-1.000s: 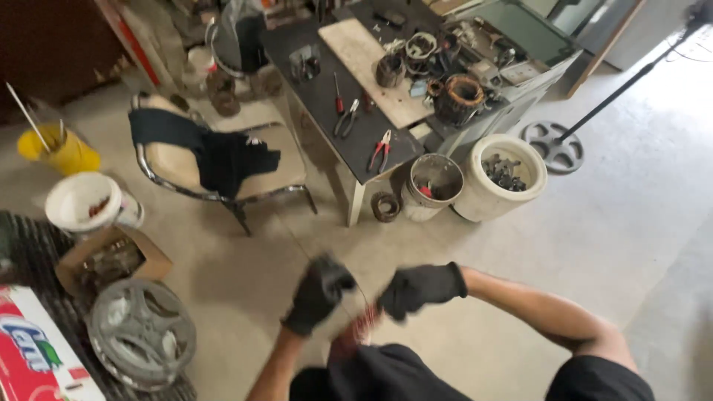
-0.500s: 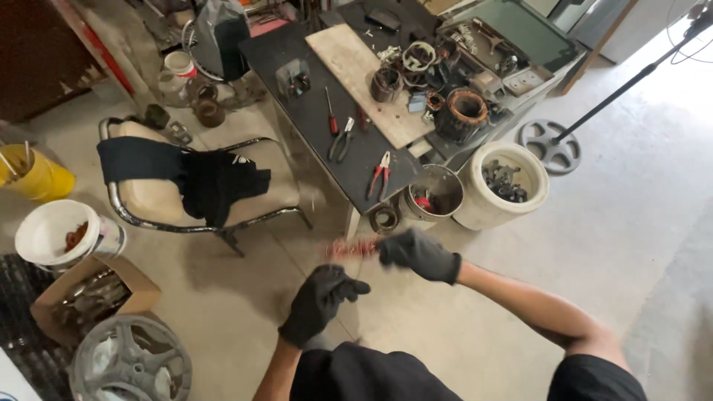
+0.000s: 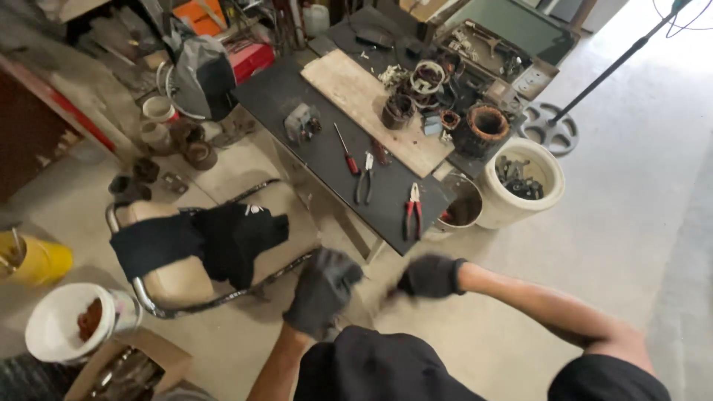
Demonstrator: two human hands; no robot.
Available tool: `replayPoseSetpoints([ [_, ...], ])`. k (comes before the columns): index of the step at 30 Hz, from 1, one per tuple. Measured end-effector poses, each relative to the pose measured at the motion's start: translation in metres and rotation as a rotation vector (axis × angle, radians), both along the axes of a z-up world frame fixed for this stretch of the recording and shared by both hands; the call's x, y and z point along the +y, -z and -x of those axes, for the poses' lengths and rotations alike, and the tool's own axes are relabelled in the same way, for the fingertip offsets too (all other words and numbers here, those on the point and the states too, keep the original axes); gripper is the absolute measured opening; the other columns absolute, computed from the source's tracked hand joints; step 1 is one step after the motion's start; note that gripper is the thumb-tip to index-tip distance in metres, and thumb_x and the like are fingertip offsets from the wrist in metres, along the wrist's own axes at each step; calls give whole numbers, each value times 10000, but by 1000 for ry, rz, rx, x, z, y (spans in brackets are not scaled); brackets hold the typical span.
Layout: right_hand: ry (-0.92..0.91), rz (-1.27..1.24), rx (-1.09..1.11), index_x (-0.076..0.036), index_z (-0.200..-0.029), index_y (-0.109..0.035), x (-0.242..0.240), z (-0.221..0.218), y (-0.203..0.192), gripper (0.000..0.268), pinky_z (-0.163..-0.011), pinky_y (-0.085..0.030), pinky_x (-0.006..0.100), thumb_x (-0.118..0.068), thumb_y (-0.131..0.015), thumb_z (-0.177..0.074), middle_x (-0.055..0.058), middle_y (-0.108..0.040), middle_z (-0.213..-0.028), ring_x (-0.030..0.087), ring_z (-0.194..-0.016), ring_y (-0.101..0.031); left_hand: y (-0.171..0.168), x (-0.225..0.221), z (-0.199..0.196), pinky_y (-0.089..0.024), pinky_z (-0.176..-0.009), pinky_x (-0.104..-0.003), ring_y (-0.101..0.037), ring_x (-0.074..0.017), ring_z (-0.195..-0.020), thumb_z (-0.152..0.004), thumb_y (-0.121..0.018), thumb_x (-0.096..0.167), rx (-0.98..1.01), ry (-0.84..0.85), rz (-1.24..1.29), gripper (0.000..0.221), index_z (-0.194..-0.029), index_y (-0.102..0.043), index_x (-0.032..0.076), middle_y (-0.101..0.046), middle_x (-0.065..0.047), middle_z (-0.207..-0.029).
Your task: Disassembling an electrical motor component to extract copper wire using pliers and a screwdriver
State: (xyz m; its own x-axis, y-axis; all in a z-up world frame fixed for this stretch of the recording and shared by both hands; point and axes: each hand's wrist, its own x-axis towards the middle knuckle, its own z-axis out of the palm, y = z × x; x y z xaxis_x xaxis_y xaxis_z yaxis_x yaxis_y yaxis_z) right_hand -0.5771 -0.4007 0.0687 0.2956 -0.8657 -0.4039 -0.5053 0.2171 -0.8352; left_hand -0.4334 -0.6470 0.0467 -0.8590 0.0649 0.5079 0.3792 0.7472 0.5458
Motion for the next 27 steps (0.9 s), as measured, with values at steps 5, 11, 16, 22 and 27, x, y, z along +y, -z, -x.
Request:
replayPoseSetpoints([
  [5,806,309,-205,-85,-947,-802,-17,18,-9,539,-749,-619,349,-505,-472,-1012,77,-812,-925,189,-858,-755,-57,-30,22,-511,-607,-401,-589,-344,-535,-1023,-517,233,-280,215,-556,484,-572,-653,125,-609,-117,-521],
  [11,651,396,1119,-60,-862,-717,-71,39,8,333,-425,-513,518,-372,-648,-955,219,-639,-660,410,-534,-660,35,-79,62,-511,-648,-344,-507,-281,-529,-1020,-576,417,-45,23,-144,447,-614,-551,232,-468,16,-543],
  [16,542,551,170,23,-990,-675,-48,45,42,389,-690,-482,363,-348,-558,-1008,139,-645,-796,260,-690,-602,22,-94,103,-515,-634,-321,-475,-273,-498,-993,-623,377,8,-4,-201,435,-601,-523,217,-437,32,-533],
  [22,720,125,911,-129,-860,-711,-55,124,69,234,-780,-573,448,-329,-631,-949,64,-750,-771,290,-783,-747,0,-113,147,-496,-666,-436,-582,-352,-650,-946,-650,229,9,146,-234,280,-682,-590,162,-557,-46,-614],
  [27,1029,123,361,-78,-872,-697,-101,160,19,336,-801,-597,379,-383,-591,-967,81,-747,-792,301,-809,-750,20,-139,217,-506,-734,-421,-613,-298,-720,-889,-563,98,-43,91,-138,222,-746,-669,230,-619,-1,-705],
])
